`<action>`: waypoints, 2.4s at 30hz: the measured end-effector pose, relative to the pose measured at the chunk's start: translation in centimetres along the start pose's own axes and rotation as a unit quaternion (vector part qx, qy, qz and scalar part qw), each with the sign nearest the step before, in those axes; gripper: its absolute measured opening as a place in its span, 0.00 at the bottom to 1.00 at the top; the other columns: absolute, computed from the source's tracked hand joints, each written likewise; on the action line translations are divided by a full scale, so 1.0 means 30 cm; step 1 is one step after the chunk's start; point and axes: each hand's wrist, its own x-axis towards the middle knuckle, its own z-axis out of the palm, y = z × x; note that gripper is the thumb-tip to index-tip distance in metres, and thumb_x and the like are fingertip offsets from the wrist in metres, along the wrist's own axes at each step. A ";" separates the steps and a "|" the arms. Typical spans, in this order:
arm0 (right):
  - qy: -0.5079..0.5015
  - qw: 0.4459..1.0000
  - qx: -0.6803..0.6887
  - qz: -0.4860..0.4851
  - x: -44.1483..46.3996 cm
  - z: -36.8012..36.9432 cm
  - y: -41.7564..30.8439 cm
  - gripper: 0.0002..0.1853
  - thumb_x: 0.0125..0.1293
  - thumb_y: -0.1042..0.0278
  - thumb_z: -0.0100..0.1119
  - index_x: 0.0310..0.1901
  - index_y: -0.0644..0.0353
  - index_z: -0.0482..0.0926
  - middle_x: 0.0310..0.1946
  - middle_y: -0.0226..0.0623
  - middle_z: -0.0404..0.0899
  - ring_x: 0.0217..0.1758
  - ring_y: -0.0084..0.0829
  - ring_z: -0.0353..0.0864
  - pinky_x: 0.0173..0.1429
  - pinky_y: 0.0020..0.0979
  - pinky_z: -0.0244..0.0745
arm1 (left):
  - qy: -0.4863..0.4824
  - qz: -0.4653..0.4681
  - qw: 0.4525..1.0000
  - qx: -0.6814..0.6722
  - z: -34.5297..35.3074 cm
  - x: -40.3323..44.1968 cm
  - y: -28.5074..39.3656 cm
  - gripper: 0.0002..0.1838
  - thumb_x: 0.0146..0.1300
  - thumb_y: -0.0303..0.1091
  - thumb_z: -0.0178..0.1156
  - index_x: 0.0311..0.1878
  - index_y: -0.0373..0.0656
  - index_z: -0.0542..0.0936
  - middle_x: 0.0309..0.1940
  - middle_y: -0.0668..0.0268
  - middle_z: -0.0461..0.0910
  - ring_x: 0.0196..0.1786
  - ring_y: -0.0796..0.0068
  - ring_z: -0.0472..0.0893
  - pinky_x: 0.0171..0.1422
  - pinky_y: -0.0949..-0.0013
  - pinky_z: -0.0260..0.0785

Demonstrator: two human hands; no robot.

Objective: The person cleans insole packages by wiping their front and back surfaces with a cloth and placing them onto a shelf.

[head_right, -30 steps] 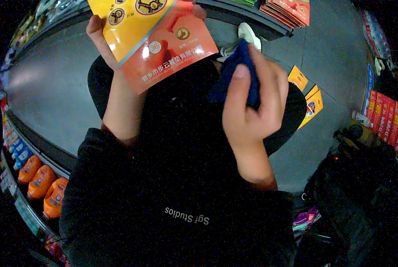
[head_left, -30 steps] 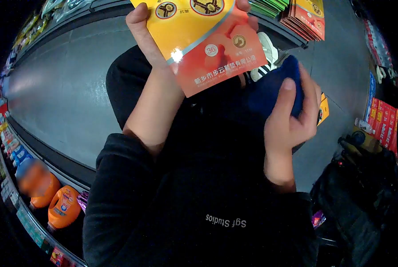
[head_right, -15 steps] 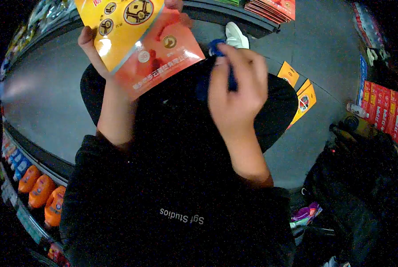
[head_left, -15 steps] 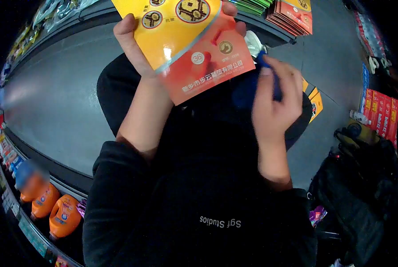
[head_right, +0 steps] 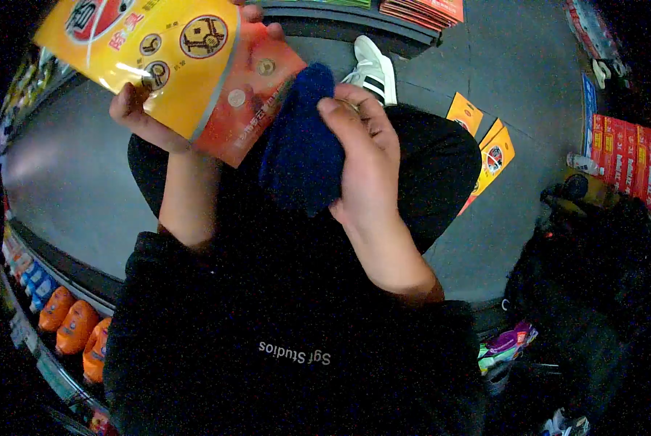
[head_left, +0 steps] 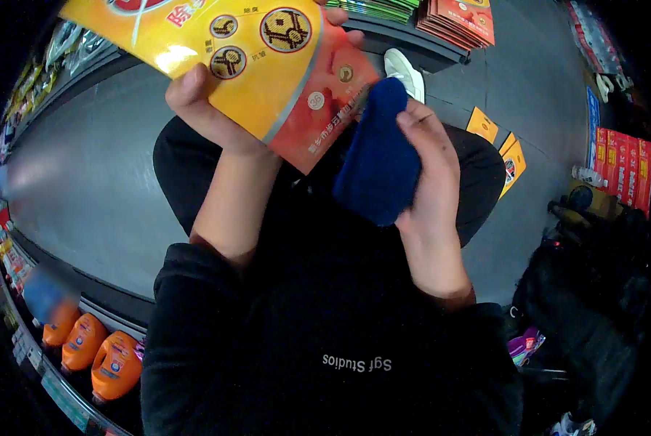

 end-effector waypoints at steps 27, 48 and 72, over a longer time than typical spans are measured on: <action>-0.121 0.925 -0.352 -0.081 0.043 -0.058 -0.017 0.10 0.65 0.66 0.55 0.33 0.66 0.78 0.27 0.22 0.75 0.30 0.12 0.69 0.36 0.15 0.65 | 0.017 -0.091 0.992 -0.084 0.004 0.000 -0.018 0.44 0.54 0.61 0.53 0.64 0.35 0.58 0.55 0.42 0.65 0.54 0.47 0.69 0.56 0.47 0.65; -0.096 0.985 -0.132 -0.063 -0.023 -0.083 -0.077 0.07 0.62 0.69 0.58 0.37 0.63 0.74 0.28 0.31 0.78 0.27 0.17 0.74 0.33 0.18 0.68 | 0.045 -0.070 0.989 -0.120 -0.007 -0.004 0.021 0.46 0.52 0.61 0.55 0.65 0.35 0.56 0.57 0.41 0.63 0.56 0.47 0.68 0.61 0.45 0.59; -0.043 0.986 -0.160 -0.010 -0.024 -0.013 0.074 0.08 0.64 0.66 0.57 0.38 0.62 0.79 0.33 0.25 0.78 0.37 0.14 0.72 0.43 0.18 0.66 | 0.050 -0.080 0.995 0.025 -0.018 -0.002 -0.001 0.48 0.49 0.58 0.58 0.66 0.35 0.54 0.57 0.39 0.60 0.57 0.43 0.65 0.58 0.46 0.67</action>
